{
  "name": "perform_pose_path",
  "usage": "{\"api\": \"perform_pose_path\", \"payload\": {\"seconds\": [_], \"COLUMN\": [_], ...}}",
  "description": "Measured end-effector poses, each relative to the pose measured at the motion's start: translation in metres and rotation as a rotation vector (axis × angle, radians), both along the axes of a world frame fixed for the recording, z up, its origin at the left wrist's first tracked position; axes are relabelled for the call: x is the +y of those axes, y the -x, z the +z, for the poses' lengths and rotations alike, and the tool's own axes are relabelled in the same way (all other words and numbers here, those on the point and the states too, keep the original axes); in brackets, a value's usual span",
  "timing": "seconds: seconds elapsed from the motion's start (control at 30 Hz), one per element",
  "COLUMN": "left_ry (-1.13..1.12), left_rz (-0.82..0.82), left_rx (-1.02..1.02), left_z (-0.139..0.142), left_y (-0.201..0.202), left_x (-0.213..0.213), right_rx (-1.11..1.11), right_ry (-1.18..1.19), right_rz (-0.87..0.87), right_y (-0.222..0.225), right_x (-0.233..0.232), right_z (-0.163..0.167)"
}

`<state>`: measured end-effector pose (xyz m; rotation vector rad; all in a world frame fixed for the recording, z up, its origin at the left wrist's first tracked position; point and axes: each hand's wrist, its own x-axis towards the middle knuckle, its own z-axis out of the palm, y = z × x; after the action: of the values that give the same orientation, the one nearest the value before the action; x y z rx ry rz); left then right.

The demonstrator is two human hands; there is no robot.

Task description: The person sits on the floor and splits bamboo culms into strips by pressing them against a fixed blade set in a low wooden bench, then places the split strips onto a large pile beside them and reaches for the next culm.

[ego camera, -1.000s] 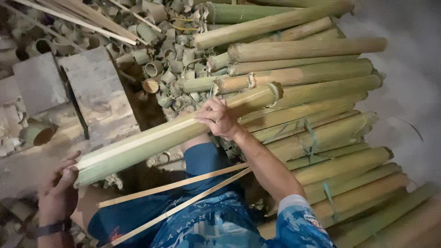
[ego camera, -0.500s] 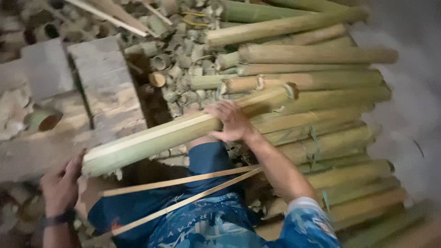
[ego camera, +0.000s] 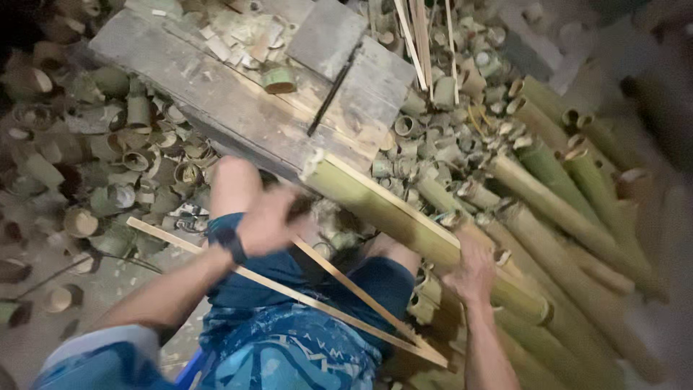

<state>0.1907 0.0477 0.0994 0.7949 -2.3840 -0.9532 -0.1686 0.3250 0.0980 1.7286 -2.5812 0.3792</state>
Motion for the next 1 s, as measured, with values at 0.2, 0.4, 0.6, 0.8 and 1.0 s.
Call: {"api": "perform_pose_path", "payload": {"seconds": [0.2,0.4,0.6,0.8,1.0], "left_ry": [0.013,-0.083,0.324,0.462,0.672], "left_rz": [-0.664,-0.621,-0.268,-0.098,0.018], "left_rx": [-0.302,-0.686,0.225,0.026,0.079], "left_z": [-0.016,-0.004,-0.016,-0.066,-0.089], "left_y": [-0.049,-0.043,0.111,0.186,0.197], "left_x": [0.051,0.029,-0.011,-0.031,-0.037], "right_rx": [-0.109,-0.158,-0.124,-0.011,0.005], "right_ry": [-0.176,-0.259,-0.398,-0.539,-0.536], "right_rz": [-0.132,-0.141,-0.175,-0.161,-0.134], "right_y": [0.008,0.024,0.030,0.037,0.053], "right_x": [-0.018,-0.053,-0.107,-0.137,-0.149], "right_z": [0.032,0.044,0.049,0.048,0.043]}}
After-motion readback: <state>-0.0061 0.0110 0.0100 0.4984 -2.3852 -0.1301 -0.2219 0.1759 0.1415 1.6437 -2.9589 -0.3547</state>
